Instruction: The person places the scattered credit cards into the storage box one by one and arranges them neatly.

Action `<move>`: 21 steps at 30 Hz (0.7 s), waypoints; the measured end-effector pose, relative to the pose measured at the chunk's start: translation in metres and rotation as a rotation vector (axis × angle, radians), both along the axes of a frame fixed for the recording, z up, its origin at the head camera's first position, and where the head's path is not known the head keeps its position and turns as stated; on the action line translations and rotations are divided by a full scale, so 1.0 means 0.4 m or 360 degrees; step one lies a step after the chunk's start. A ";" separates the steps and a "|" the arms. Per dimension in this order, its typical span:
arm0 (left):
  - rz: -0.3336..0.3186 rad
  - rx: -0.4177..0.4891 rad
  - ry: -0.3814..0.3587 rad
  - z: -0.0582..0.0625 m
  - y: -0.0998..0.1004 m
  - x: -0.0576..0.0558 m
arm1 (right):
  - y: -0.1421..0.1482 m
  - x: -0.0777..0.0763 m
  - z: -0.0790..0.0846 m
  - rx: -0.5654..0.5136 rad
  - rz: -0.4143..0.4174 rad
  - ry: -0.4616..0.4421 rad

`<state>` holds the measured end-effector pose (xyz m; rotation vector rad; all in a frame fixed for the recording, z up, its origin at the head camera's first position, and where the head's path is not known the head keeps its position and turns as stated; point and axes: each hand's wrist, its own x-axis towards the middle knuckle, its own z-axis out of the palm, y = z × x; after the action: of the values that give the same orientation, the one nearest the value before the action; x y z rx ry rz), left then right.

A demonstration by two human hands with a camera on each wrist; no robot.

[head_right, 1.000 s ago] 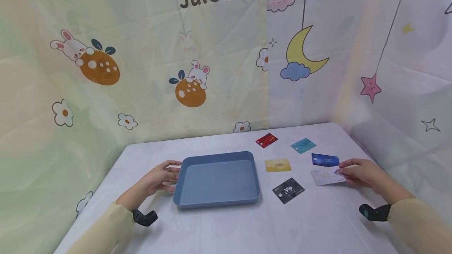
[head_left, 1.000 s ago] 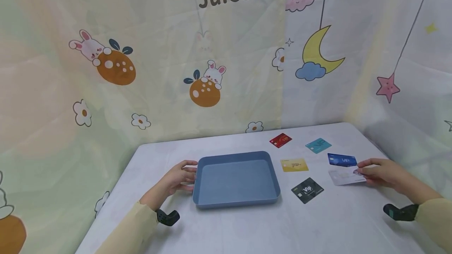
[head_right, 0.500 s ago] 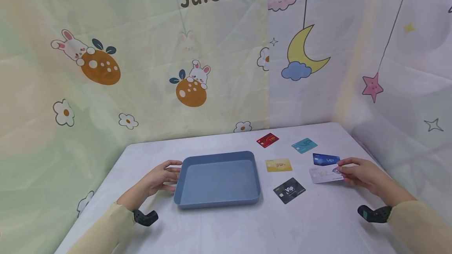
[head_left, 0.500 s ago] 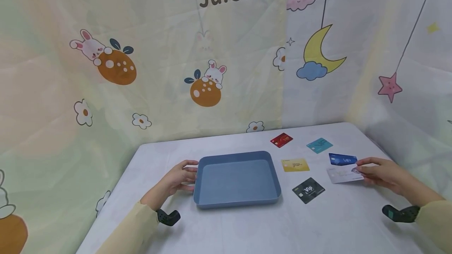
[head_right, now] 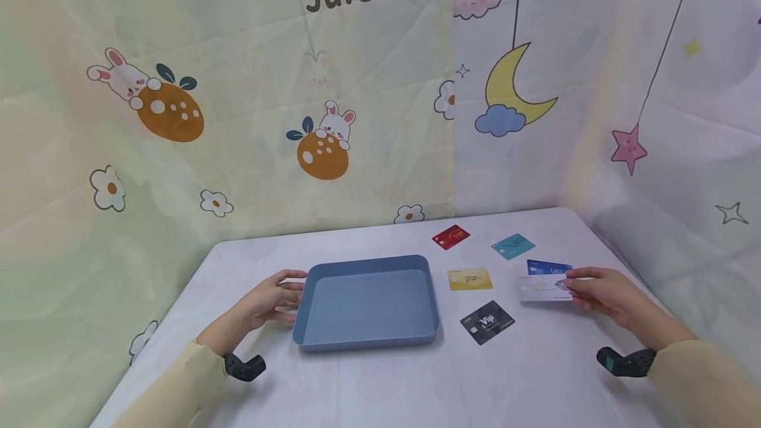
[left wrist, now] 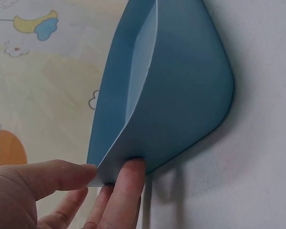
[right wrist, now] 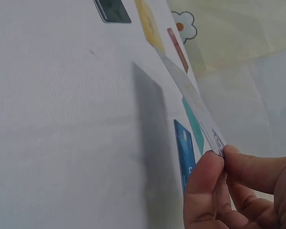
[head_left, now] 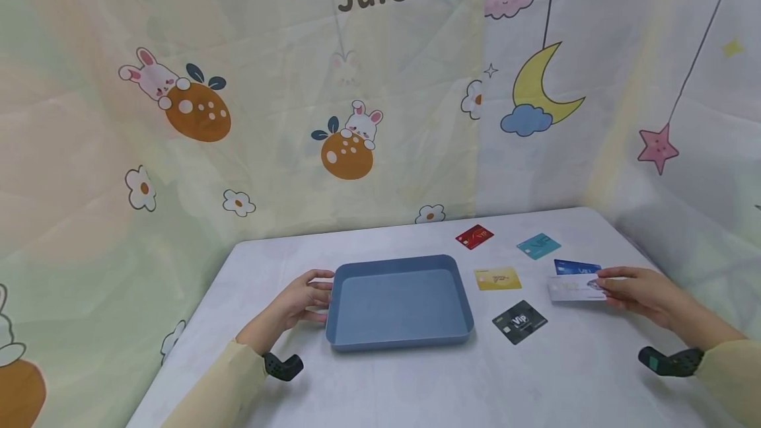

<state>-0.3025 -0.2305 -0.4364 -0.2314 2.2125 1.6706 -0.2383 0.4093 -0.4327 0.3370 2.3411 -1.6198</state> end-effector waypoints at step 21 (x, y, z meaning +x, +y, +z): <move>-0.0031 0.0010 -0.0013 0.015 0.004 0.003 | -0.071 0.000 0.017 -0.0029 0.0036 0.0027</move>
<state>-0.3013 -0.2289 -0.4306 -0.2141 2.1966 1.6630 -0.2384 0.3808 -0.4258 0.2930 2.3327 -1.6390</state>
